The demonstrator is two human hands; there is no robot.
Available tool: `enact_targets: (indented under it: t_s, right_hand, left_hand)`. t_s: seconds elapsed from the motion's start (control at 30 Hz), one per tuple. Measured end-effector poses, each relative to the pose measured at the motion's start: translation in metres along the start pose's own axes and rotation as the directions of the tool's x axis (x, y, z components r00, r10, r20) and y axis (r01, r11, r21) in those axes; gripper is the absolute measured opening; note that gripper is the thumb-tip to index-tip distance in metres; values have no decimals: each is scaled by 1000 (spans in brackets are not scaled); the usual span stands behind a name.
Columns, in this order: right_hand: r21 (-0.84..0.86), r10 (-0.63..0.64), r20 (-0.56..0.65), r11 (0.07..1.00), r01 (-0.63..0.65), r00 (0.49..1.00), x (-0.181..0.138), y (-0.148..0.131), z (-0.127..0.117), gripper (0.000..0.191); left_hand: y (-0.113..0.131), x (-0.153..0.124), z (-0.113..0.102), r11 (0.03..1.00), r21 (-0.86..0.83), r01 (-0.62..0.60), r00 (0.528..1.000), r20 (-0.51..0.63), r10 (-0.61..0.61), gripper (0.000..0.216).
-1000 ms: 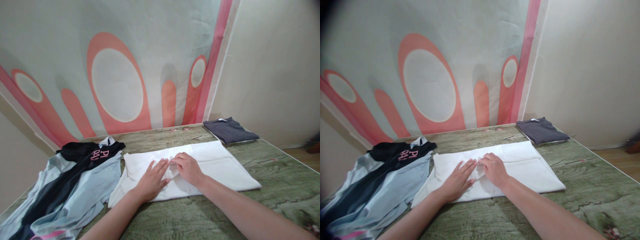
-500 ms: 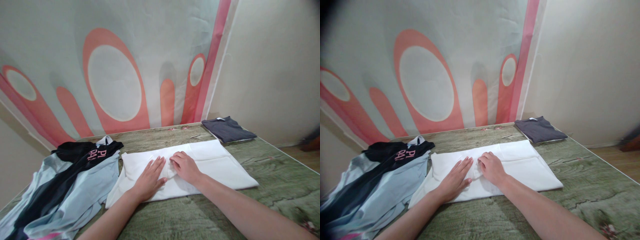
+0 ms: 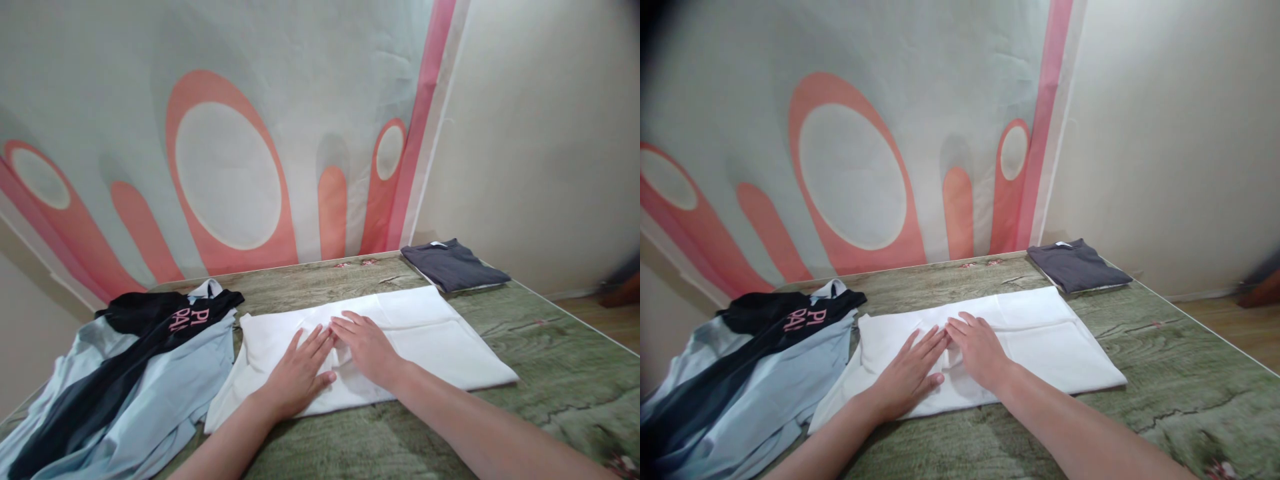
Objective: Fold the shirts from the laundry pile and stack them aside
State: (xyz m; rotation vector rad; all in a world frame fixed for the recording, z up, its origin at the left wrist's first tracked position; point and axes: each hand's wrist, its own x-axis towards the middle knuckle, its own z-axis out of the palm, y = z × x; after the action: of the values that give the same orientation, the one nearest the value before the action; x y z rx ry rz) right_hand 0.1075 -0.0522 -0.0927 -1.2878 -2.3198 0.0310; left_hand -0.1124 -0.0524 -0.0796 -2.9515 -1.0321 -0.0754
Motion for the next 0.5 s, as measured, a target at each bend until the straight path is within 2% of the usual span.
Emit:
enact_targets:
  t_s: [0.2, 0.33, 0.5]
  right_hand:
    - [-48, 63, 153, 997, -57, 986, -6, -1, 9, 52]
    - [-34, 86, 194, 996, -80, 977, -7, -2, 10, 54]
    - [1, 82, 220, 996, -85, 972, -7, -3, 3, 52]
  left_hand:
    - [5, -4, -3, 999, 21, 24, 999, -39, -23, 73]
    - [10, -5, -9, 998, -8, -57, 998, 39, 57, 73]
    - [10, -5, -10, 998, -24, -62, 995, 78, 64, 72]
